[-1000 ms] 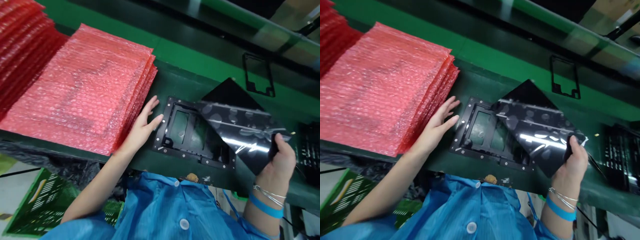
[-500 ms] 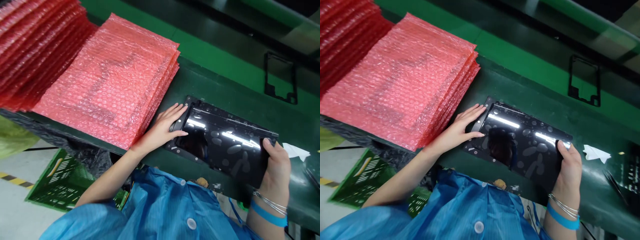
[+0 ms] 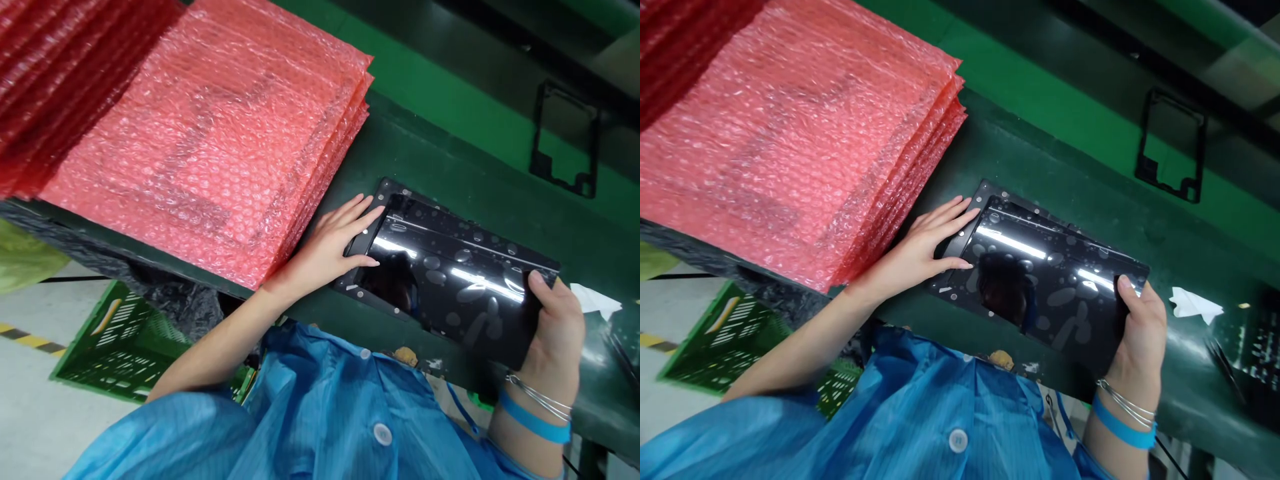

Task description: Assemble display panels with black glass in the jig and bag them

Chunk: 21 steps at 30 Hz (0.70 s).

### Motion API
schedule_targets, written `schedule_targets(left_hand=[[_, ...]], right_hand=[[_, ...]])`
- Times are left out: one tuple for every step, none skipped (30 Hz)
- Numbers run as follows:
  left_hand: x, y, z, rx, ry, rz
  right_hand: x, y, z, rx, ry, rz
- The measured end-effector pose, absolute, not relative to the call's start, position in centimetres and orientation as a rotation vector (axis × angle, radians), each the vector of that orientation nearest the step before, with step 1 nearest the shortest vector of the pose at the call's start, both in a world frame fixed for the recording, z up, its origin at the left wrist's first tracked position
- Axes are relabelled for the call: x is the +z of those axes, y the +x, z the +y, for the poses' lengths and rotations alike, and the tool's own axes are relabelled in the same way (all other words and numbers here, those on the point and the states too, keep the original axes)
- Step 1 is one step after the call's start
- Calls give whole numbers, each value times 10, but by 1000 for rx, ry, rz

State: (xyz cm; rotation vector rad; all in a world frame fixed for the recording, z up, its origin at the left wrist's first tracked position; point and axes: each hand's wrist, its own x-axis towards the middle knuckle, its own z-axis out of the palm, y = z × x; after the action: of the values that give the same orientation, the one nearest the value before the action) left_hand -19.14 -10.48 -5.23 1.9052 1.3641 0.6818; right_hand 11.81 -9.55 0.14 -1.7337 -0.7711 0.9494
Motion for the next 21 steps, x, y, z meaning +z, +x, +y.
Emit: schedule_targets(left_hand=[[-52, -191, -105, 679, 1904, 1366], [-51, -191, -105, 674, 1903, 1367], [-50, -191, -105, 666, 1904, 1367], [-49, -190, -106, 658, 1907, 1366], [-49, -190, -106, 651, 1913, 1365], [-48, -190, -106, 646, 1924, 1364], [-48, -190, -106, 640, 1938, 1362], [-48, -189, -107, 641, 1955, 1362], [-49, -189, -107, 642, 1974, 1362], [-50, -188, -108, 644, 1994, 1363], [-50, -188, -108, 646, 2013, 1365], [-51, -187, -109, 647, 2030, 1369], [-52, -186, -109, 645, 2044, 1373], [-52, -186, -109, 640, 2055, 1379], [-52, -185, -110, 635, 2063, 1384], [-52, -185, -110, 633, 2069, 1390], [-51, -185, -110, 630, 2073, 1396], [-51, -184, -110, 629, 2076, 1404], [-50, -184, -110, 630, 2080, 1410], [-50, -184, -110, 633, 2085, 1416], [-49, -184, -110, 635, 2090, 1422]], right_hand=[[2, 117, -95, 948, -1733, -771], [3, 116, -95, 946, -1732, -772], [4, 115, -95, 942, -1731, -774], [5, 115, -94, 941, -1732, -776], [6, 114, -94, 938, -1735, -780], [7, 114, -93, 937, -1739, -786], [7, 115, -92, 935, -1746, -792], [8, 116, -91, 931, -1755, -797], [8, 117, -90, 928, -1766, -801], [8, 118, -90, 924, -1779, -806], [7, 119, -89, 922, -1791, -810], [7, 120, -88, 924, -1802, -813], [7, 120, -88, 931, -1808, -817], [8, 120, -88, 941, -1810, -825], [8, 119, -88, 953, -1808, -832], [9, 118, -88, 962, -1804, -838], [10, 116, -88, 968, -1798, -843], [12, 115, -88, 969, -1794, -845], [12, 114, -88, 967, -1794, -844], [13, 113, -87, 964, -1798, -839], [13, 114, -86, 960, -1803, -836]])
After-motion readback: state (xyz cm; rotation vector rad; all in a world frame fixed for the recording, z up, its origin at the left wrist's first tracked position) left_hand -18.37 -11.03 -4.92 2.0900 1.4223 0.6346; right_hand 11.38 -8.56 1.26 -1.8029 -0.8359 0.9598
